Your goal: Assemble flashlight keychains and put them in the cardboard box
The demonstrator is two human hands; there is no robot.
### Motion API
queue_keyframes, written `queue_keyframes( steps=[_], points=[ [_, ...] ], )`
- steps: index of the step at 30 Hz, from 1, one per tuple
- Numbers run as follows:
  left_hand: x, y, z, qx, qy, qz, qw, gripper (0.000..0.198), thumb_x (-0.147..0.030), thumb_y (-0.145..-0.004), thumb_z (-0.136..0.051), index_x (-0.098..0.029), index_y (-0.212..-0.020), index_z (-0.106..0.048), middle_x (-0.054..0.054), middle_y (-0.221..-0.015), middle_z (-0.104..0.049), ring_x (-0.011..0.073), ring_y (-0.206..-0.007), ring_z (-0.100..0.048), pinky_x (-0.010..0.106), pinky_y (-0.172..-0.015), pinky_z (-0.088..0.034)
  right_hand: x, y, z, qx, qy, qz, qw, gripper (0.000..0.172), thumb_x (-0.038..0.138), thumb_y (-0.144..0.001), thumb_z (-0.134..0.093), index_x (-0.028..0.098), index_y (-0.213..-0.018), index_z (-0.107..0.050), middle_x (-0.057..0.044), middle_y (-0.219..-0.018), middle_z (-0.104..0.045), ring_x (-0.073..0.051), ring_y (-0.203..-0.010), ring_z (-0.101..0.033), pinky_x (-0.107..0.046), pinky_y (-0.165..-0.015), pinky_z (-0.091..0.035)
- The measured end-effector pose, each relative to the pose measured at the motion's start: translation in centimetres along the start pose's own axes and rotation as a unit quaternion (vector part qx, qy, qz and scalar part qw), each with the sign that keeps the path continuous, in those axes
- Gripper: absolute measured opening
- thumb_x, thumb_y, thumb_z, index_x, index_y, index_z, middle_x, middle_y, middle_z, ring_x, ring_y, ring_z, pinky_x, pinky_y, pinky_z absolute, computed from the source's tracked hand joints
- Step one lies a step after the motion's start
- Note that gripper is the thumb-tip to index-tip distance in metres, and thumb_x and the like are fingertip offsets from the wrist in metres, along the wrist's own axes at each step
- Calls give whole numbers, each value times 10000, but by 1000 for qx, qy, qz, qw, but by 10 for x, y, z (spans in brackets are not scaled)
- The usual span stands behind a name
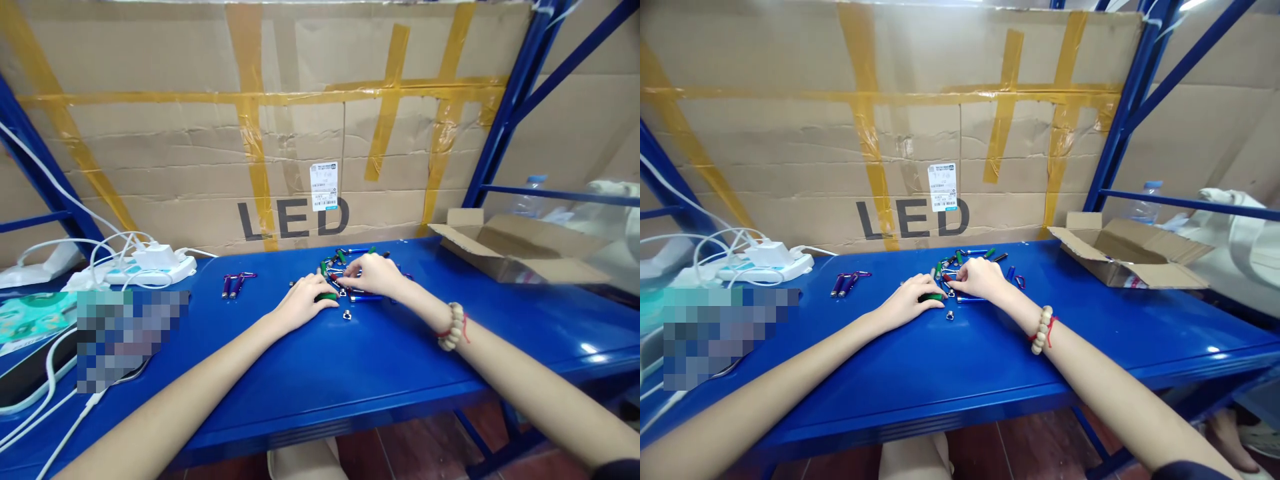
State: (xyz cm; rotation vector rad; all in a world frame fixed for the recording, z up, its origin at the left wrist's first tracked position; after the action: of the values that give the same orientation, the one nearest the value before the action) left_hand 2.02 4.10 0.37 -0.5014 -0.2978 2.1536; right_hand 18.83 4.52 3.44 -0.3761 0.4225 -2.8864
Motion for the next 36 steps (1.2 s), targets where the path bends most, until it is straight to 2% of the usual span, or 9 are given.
queue_keyframes(
  steps=[5, 10, 12, 15, 18, 23, 26, 31, 36],
  points=[
    [-2, 1, 2, 13, 8, 19, 1000, 199, -364, -801, -572, -254, -944, -655, 14, -922, -601, 186, -908, -512, 348, -836, -386, 3, 2, -6, 25, 7, -13, 1000, 135, 358, -642, -650, 258, -720, -696, 6, -767, -703, -194, -782, -638, -265, -601, -433],
    [-3, 2, 3, 5, 6, 16, 1000, 219, -383, -790, -584, -284, -979, -632, -1, -949, -610, 194, -946, -517, 366, -863, -365, -3, -2, 2, -45, -51, 1, 998, 183, 372, -724, -587, 232, -796, -680, -5, -779, -701, -171, -761, -637, -247, -603, -442],
    [-5, 4, 6, -35, 4, 20, 999, 327, -397, -767, -609, -270, -1067, -583, 14, -995, -602, 201, -963, -512, 360, -862, -371, -4, -2, 8, -105, -99, 19, 989, 241, 391, -790, -529, 224, -910, -655, -10, -811, -695, -159, -743, -631, -251, -627, -448],
    [-8, 8, 17, -170, -22, 38, 984, 480, -360, -800, -581, -226, -1237, -437, 67, -1130, -539, 211, -1019, -484, 353, -868, -376, 3, 0, 14, -174, -148, 98, 969, 284, 372, -862, -454, 201, -1029, -607, -38, -917, -670, -158, -803, -614, -265, -699, -453],
    [-13, 13, 24, -270, -75, 38, 959, 493, -271, -839, -529, -194, -1298, -365, 105, -1243, -462, 227, -1123, -422, 361, -925, -338, 18, 6, 12, -170, -150, 205, 952, 257, 322, -887, -440, 203, -1048, -602, -52, -955, -641, -157, -855, -594, -274, -745, -451],
    [-12, 9, 14, -192, -54, 30, 979, 441, -214, -863, -467, -180, -1296, -388, 83, -1090, -588, 209, -1006, -511, 347, -875, -374, 36, 16, 3, -118, -181, 308, 927, 208, 300, -856, -517, 195, -1007, -615, -56, -939, -640, -150, -841, -595, -266, -747, -467],
    [-5, 7, 10, -172, -15, 67, 983, 336, -173, -890, -398, -189, -1215, -484, 54, -951, -650, 193, -864, -563, 338, -807, -401, 33, 13, 5, -133, -223, 279, 925, 226, 317, -788, -609, 174, -963, -628, -51, -878, -662, -147, -768, -608, -251, -681, -482],
    [3, 6, 12, -202, 63, 88, 973, 338, -123, -881, -368, -208, -1179, -501, 46, -1063, -624, 187, -953, -568, 329, -837, -415, 25, 8, 6, -111, -280, 210, 930, 215, 312, -824, -551, 174, -950, -659, -33, -809, -667, -70, -460, -520, -220, -496, -450],
    [-1, 7, 13, -224, 139, 76, 962, 287, -171, -874, -388, -210, -1135, -499, 55, -1112, -582, 175, -996, -555, 288, -852, -432, 27, 9, 5, -115, -323, 199, 918, 236, 332, -835, -521, 183, -926, -680, -32, -774, -653, -74, -457, -530, -231, -513, -462]
  ],
)
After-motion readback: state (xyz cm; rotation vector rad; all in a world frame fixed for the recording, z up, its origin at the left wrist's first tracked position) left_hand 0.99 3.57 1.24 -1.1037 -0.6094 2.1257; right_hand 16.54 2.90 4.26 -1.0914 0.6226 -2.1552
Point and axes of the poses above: each hand's wrist, its own y-axis away from the middle knuckle, its own z-axis out of the back of the hand, x = y × z, the point moved 3 cm from there along -y, towards the middle knuckle
